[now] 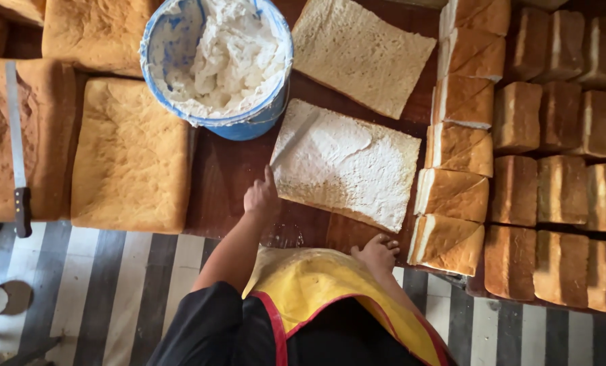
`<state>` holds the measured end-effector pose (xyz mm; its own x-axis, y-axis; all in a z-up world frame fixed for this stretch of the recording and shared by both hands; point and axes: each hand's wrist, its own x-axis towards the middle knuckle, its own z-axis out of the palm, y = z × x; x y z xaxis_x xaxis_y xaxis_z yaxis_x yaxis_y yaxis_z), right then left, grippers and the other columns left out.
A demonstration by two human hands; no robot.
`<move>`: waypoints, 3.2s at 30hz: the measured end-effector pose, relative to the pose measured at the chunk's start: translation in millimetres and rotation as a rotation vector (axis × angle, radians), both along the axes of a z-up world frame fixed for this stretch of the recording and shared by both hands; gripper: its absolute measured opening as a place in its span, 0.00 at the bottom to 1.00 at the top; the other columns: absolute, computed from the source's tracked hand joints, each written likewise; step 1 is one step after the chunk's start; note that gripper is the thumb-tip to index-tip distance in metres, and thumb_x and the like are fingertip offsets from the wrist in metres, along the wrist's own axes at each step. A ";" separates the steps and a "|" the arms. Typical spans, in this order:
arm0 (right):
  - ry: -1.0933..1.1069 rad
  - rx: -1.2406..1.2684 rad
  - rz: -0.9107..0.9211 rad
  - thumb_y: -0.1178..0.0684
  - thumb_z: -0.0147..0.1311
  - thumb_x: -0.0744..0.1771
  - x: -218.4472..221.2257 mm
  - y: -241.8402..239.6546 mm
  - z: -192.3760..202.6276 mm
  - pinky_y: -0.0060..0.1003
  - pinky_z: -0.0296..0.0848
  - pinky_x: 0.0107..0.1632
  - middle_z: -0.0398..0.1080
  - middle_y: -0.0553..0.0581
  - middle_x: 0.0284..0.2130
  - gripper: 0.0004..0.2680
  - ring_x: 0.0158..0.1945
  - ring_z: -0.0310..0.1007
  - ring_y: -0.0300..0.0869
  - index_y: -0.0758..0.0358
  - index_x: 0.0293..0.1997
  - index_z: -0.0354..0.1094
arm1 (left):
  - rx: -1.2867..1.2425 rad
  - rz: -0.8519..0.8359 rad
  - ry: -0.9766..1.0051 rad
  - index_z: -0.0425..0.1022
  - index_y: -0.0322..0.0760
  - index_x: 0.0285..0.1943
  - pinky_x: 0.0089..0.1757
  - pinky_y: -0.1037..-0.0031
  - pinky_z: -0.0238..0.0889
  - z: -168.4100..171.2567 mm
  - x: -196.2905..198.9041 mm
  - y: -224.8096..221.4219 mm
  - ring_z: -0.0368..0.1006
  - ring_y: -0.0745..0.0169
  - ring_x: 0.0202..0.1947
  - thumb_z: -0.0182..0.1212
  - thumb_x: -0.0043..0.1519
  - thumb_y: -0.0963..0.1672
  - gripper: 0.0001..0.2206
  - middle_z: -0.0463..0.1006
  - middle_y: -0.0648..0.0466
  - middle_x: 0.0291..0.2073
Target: The person places a slice of bread on the worktable, scoops white cream filling from a bucket with a spatula, and spreads it evenly over the bread slice. They then place a second bread slice on top to assemble a sandwich and set it with the finished stack of sandwiches.
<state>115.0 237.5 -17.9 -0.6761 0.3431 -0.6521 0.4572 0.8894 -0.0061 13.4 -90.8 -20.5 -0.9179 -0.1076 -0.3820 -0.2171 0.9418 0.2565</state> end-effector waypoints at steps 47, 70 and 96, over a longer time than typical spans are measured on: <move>0.028 -0.013 0.034 0.33 0.57 0.63 11.3 10.4 -4.5 0.57 0.62 0.66 0.35 0.88 0.70 0.43 0.73 0.38 0.77 0.78 0.73 0.30 | 0.172 -0.495 0.105 0.51 0.48 0.77 0.49 0.57 0.71 -52.0 63.3 32.4 0.73 0.40 0.56 0.60 0.56 0.45 0.37 0.79 0.41 0.48; 0.597 -1.032 -1.128 0.60 0.54 0.65 -3.5 63.4 -69.0 0.35 0.72 0.38 0.73 0.58 0.41 0.23 0.37 0.73 0.41 0.56 0.67 0.48 | 0.606 -0.280 -0.060 0.80 0.60 0.54 0.39 0.64 0.79 -13.1 89.6 -67.9 0.86 0.54 0.36 0.59 0.60 0.52 0.14 0.86 0.55 0.41; 0.618 -1.167 -1.030 0.58 0.53 0.67 12.5 68.0 -99.9 0.35 0.74 0.42 0.75 0.58 0.41 0.19 0.40 0.76 0.40 0.58 0.67 0.56 | 0.421 0.072 -0.117 0.73 0.60 0.68 0.41 0.61 0.72 27.4 4.9 52.5 0.82 0.51 0.37 0.52 0.67 0.53 0.20 0.83 0.41 0.41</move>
<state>127.5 305.5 -117.8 -0.7275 0.3332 -0.5998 0.4838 -0.3708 -0.7928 18.3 -38.3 6.9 -0.8619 0.0177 -0.5068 -0.3283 0.7423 0.5841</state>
